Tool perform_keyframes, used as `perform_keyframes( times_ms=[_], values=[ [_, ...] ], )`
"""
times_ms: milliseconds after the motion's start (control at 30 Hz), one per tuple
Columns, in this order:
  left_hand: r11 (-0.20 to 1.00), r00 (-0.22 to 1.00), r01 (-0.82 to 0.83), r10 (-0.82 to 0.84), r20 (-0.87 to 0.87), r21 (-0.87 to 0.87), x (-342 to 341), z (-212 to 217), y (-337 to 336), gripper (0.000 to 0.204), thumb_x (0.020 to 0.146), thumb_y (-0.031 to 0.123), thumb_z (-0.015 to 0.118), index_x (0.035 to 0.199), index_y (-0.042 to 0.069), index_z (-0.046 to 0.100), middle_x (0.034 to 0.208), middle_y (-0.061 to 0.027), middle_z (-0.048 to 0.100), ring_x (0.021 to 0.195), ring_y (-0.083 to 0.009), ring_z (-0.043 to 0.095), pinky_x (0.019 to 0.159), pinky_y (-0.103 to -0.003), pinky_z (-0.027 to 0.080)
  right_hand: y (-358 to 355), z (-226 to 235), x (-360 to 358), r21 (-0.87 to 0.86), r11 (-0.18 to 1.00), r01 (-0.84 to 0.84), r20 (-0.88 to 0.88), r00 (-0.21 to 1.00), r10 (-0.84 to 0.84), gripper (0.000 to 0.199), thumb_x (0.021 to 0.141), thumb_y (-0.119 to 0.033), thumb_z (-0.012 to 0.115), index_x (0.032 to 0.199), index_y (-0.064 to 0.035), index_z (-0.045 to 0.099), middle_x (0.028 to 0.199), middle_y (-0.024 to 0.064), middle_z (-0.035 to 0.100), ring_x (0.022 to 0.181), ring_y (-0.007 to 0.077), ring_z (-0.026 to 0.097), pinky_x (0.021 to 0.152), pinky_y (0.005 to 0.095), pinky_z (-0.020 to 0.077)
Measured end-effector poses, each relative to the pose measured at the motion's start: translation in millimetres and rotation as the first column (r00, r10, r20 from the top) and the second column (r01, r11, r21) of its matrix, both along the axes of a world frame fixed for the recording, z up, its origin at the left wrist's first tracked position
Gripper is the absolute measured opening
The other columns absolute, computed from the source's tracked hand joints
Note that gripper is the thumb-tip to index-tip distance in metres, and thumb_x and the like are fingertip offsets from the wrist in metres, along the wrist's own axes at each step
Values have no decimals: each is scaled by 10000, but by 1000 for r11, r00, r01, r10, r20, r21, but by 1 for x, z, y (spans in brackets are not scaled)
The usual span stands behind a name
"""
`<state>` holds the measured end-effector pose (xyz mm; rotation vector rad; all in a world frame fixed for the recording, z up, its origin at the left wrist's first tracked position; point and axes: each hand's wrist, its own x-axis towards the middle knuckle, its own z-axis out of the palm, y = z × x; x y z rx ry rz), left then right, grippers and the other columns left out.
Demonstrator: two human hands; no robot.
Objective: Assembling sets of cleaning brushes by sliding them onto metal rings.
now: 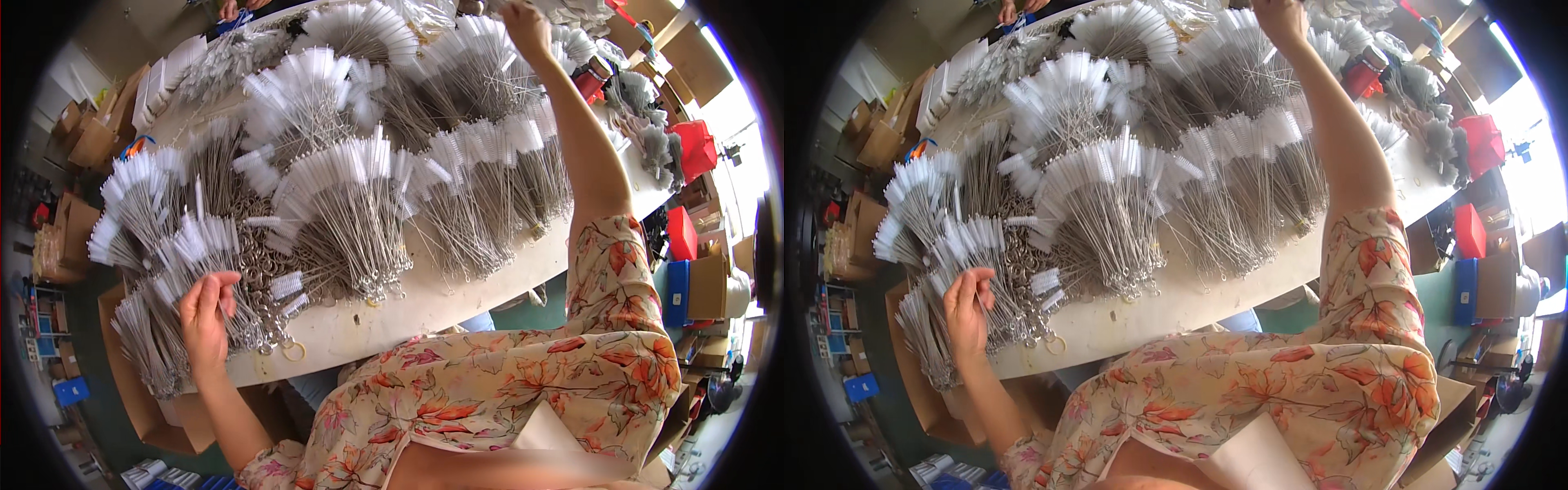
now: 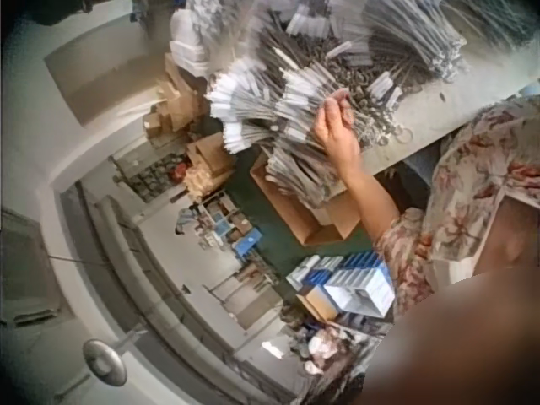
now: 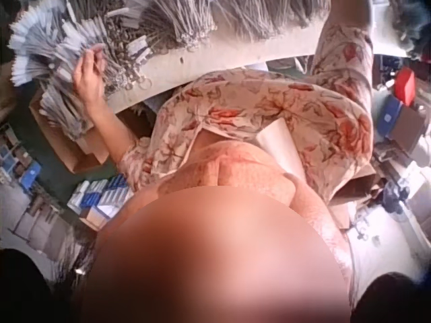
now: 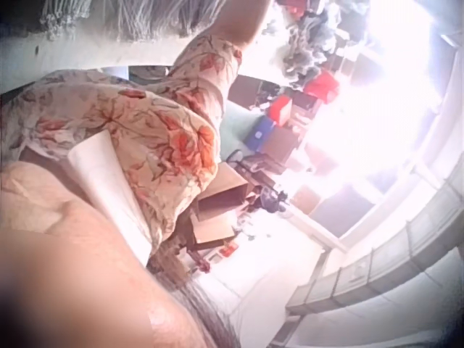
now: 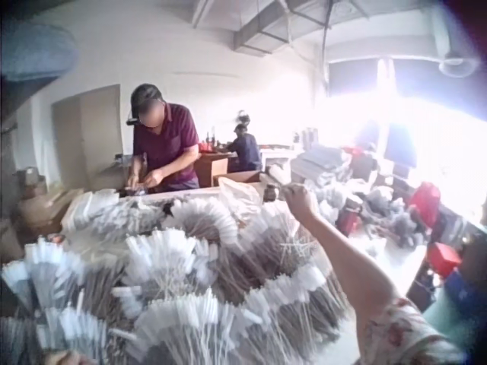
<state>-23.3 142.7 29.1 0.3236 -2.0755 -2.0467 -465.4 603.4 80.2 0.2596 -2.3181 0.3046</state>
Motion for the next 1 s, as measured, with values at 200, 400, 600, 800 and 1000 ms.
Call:
perform_keyframes(
  times_ms=[200, 400, 600, 800, 1000],
  values=[
    [995, 985, 103, -103, -141, -9, -16, 18, 56, 246, 931, 158, 465, 1054, -16, 589, 655, 24, 474, 491, -14, 350, 428, -159, 276, -138, 37, 185, -602, 426, -675, 108, 460, 881, 137, 898, -77, 445, 981, -46, 550, 1074, 66, 545, 830, 177, 582, 750, 299, 502],
    [985, 920, 126, -162, -357, -121, -48, -6, 123, 115, 871, 14, 515, 978, -12, 545, 695, -30, 545, 582, -80, 518, 513, -216, 417, -212, -6, 341, -978, 172, -122, 181, -69, 981, 238, 881, -151, 511, 1082, -25, 533, 986, 120, 557, 972, 217, 538, 832, 369, 448],
    [918, 632, -261, -71, -772, -298, -20, -20, 109, 194, 804, -63, 577, 980, -24, 503, 996, -143, 511, 770, -176, 615, 669, -285, 556, -193, -64, 363, -904, 152, -399, -21, 397, 918, 296, 883, -283, 562, 1020, -37, 651, 1128, 112, 553, 1135, 188, 466, 955, 333, 371],
    [825, 630, -279, -228, -743, -491, 7, -69, 132, 297, 719, -90, 640, 999, -3, 590, 1059, -113, 509, 869, -213, 573, 726, -282, 518, -220, -104, 393, -777, -413, 476, -365, 195, 910, 249, 943, -239, 455, 990, -26, 574, 867, 70, 619, 843, 144, 582, 778, 274, 482],
    [765, 825, -195, -211, -525, -614, 56, -107, 106, 267, 748, 39, 675, 1008, 52, 616, 937, -107, 599, 793, -204, 583, 670, -301, 477, -161, -49, 363, -806, 447, -389, 548, -205, 811, 202, 908, -189, 505, 856, -27, 614, 734, -10, 601, 602, 107, 518, 587, 263, 438]
  ],
)
